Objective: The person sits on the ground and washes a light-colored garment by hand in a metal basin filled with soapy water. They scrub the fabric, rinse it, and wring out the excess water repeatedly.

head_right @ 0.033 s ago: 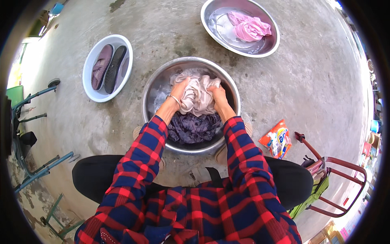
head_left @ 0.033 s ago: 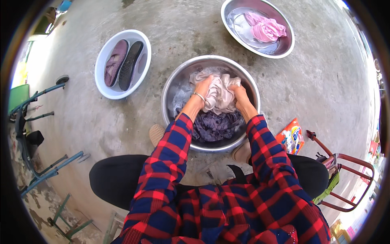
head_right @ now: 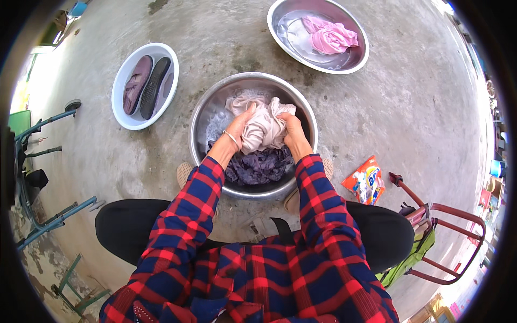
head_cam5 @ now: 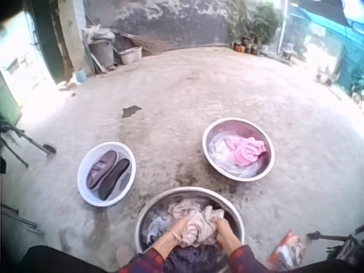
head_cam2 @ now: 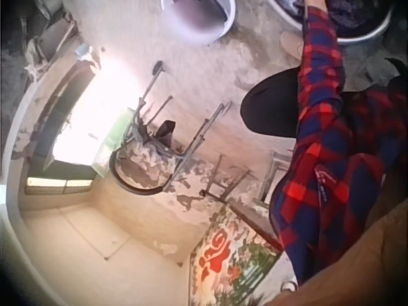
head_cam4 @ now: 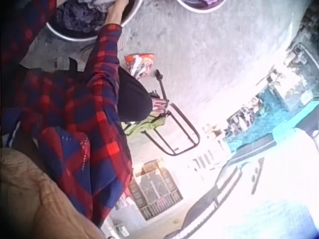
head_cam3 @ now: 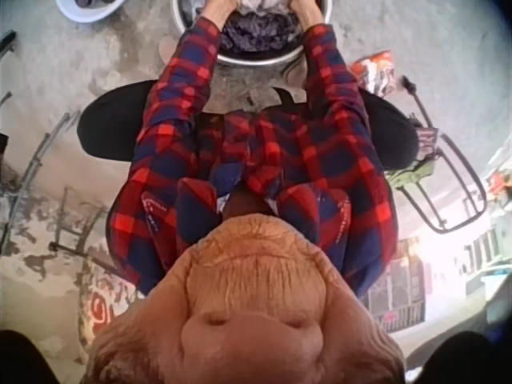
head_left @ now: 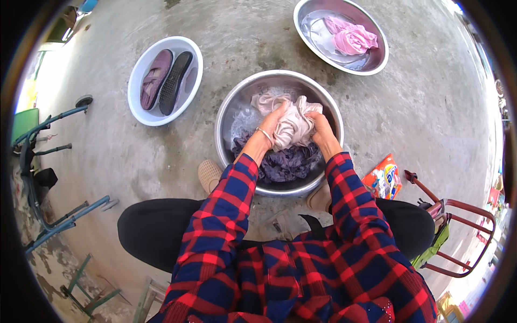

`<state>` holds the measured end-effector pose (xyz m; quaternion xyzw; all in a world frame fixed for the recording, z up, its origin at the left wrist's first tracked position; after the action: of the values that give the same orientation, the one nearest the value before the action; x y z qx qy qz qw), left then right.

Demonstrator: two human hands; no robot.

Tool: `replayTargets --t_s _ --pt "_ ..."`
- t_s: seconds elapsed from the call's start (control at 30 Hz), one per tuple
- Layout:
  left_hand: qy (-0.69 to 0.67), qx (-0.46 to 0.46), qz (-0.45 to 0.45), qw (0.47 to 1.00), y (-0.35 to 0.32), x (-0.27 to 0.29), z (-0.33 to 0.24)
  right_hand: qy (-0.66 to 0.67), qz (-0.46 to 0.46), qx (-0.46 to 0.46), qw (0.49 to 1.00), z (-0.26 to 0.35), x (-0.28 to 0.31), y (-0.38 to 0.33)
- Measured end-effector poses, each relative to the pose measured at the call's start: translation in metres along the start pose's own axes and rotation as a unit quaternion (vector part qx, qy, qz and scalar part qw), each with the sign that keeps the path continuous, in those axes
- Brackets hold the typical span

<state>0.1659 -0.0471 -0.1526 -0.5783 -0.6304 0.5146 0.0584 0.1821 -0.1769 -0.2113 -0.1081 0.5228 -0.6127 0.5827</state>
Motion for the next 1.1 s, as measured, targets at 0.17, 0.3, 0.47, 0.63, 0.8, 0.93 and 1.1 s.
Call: replayTargets --t_s 0.17,0.3,0.47,0.63,0.8,0.93,1.1 --pt "-0.297 0.054 -0.015 0.953 -0.035 0.032 0.028 0.079 -0.068 0.113 0.988 0.023 0.018 -0.045" --pt "0.269 -0.276 -0.376 0.843 -0.075 0.088 -0.038 -0.093 -0.151 0.279 0.944 0.020 -0.007 -0.080" --pt "0.722 -0.304 -0.286 0.551 -0.056 0.021 -0.005 -0.608 -0.187 0.407 0.656 -0.024 -0.063 -0.085" --pt "0.741 -0.239 -0.231 0.583 -0.008 0.033 -0.003 -0.706 -0.155 0.350 0.596 -0.025 -0.067 -0.043" --pt "0.754 -0.085 -0.144 0.636 0.047 0.049 -0.022 -0.768 -0.102 0.204 0.598 -0.004 -0.066 0.006" --pt "0.740 0.039 -0.107 0.663 0.066 0.065 -0.042 -0.744 -0.066 0.100 0.658 0.006 -0.056 0.046" --pt "0.736 -0.093 -0.143 0.655 0.036 0.046 -0.054 -0.607 -0.096 0.116 0.780 0.024 -0.016 0.024"
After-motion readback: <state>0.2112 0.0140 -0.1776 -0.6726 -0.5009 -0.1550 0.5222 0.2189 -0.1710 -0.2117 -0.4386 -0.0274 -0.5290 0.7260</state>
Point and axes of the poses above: each hand's wrist, its own y-axis towards the middle knuckle, its own x-axis out of the back of the hand, z = x × y, the point moved 9 cm from there along y, towards the middle knuckle
